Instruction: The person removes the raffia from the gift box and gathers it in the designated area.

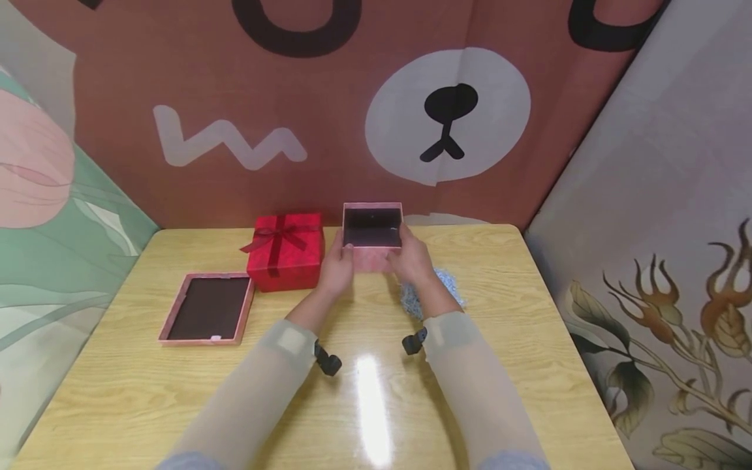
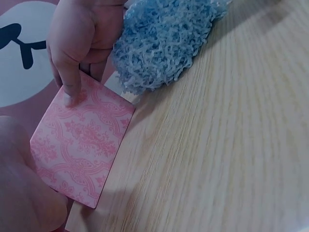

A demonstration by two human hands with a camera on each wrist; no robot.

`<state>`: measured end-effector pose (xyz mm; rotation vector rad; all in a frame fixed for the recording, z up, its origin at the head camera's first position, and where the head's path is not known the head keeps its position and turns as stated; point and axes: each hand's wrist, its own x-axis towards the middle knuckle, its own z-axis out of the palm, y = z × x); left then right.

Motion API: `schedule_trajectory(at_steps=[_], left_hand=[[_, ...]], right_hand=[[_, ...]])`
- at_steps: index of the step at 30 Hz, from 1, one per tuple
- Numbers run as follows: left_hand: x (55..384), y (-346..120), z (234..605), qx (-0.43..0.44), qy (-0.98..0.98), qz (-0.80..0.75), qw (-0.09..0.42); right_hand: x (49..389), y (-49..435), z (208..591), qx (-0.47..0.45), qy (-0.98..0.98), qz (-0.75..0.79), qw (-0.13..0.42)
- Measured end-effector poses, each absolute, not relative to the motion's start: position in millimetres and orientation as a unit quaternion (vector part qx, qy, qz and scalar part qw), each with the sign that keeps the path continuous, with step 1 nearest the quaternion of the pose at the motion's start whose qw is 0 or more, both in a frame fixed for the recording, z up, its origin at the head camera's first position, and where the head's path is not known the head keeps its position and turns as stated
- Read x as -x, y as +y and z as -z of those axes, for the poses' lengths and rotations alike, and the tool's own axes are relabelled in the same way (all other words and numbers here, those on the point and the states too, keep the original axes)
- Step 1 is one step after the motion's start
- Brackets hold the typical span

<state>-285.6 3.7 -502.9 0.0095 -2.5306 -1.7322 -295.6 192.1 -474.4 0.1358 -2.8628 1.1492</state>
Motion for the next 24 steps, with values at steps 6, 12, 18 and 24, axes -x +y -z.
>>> schedule_trajectory(at_steps=[6, 12, 18, 24], left_hand=[[290.3, 4.7, 502.5, -0.013, -0.829, 0.559, 0.030], [290.9, 5.8, 499.7, -0.018, -0.834, 0.551, 0.030], [291.0, 6.0, 497.1, -0.018, -0.822, 0.570, 0.007], [289.1, 5.1, 493.7, -0.005, -0.807, 0.591, 0.013]], right_hand=[[302.3, 194.4, 477.6, -0.043, -0.919, -0.393, 0.016], [303.8, 195.5, 477.0, -0.033, -0.908, -0.418, -0.003], [302.0, 199.0, 478.9, -0.013, -0.900, -0.435, -0.007], [297.3, 199.5, 476.8, -0.023, -0.891, -0.452, 0.027]])
